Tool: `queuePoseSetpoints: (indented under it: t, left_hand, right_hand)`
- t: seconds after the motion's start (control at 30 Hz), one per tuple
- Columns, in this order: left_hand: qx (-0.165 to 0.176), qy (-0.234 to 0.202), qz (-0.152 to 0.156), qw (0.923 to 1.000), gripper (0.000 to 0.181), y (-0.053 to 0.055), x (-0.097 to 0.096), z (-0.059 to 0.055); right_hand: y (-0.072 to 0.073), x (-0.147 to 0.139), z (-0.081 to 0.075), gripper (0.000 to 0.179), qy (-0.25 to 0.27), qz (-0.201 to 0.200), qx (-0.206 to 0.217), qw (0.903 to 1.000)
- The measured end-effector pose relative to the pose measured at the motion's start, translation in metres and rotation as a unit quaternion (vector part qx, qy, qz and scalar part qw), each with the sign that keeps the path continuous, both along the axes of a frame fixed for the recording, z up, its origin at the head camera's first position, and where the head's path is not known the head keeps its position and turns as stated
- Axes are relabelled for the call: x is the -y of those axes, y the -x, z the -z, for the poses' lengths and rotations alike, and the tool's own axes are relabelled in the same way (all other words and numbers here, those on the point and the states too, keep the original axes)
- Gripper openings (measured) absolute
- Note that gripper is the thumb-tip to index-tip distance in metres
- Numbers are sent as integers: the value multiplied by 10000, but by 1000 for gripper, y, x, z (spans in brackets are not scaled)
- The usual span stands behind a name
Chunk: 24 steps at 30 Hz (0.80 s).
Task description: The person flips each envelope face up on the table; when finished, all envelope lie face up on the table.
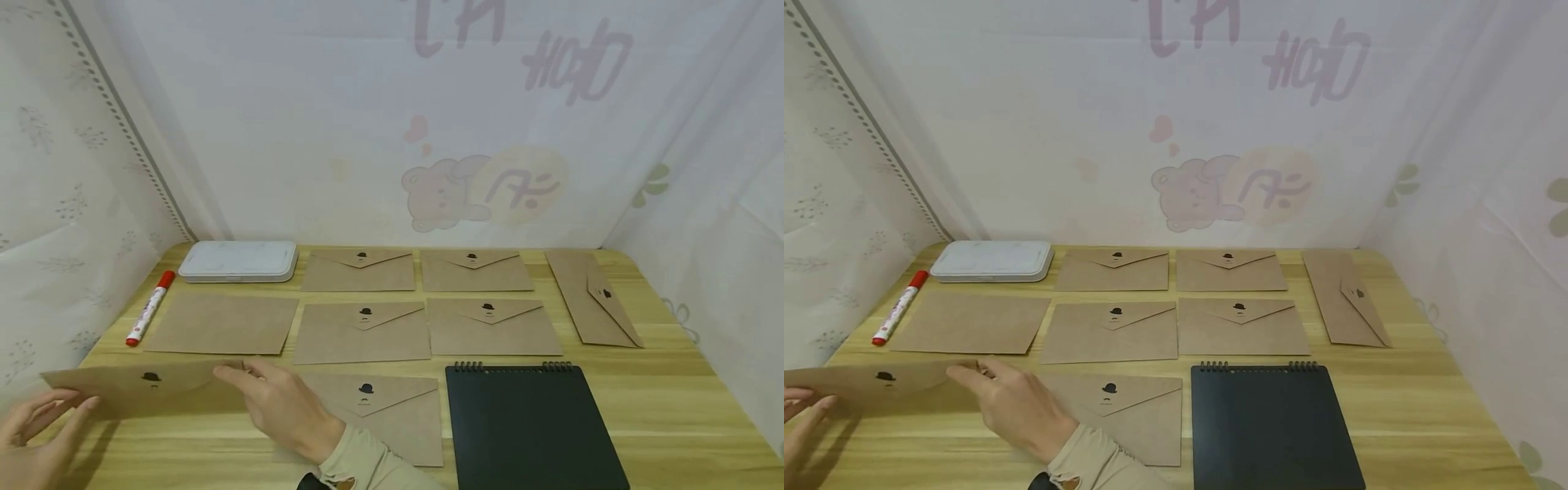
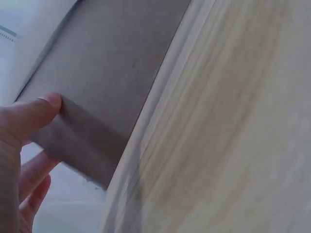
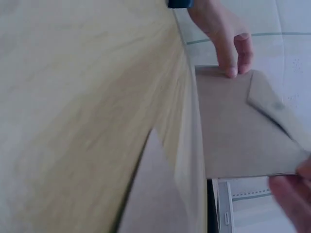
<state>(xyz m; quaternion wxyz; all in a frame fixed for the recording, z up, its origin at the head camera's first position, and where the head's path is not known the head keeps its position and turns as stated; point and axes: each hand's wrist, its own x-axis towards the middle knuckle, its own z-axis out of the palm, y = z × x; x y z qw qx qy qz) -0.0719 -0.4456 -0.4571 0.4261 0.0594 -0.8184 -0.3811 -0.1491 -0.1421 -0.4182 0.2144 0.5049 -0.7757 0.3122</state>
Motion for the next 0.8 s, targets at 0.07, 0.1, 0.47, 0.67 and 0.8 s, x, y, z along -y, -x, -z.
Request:
queuePoseSetpoints:
  t: [0.07, 0.1, 0.47, 0.67, 0.8]
  left_hand:
    - [66, -16, -88, 9999, 32, 2, -3, 2]
    - [114, 46, -186, 9998, 33, 3, -5, 3]
    - [1332, 947, -46, 9865, 52, 2, -3, 10]
    - [2406, 1775, 59, 9542, 63, 1, 2, 17]
    - [2788, 1739, 237, 9442, 65, 0, 3, 17]
  right_hand:
    - [0, -1, 0, 43, -64, 18, 216, 9997]
    - [0, -1, 1, 45, -175, 96, 258, 9995]
    - [-13, 10, 10, 46, -1224, 746, 982, 9848]
    - [-13, 17, 11, 50, -1602, 1289, 787, 9755]
    - [-15, 21, 11, 35, -1791, 1531, 636, 9698]
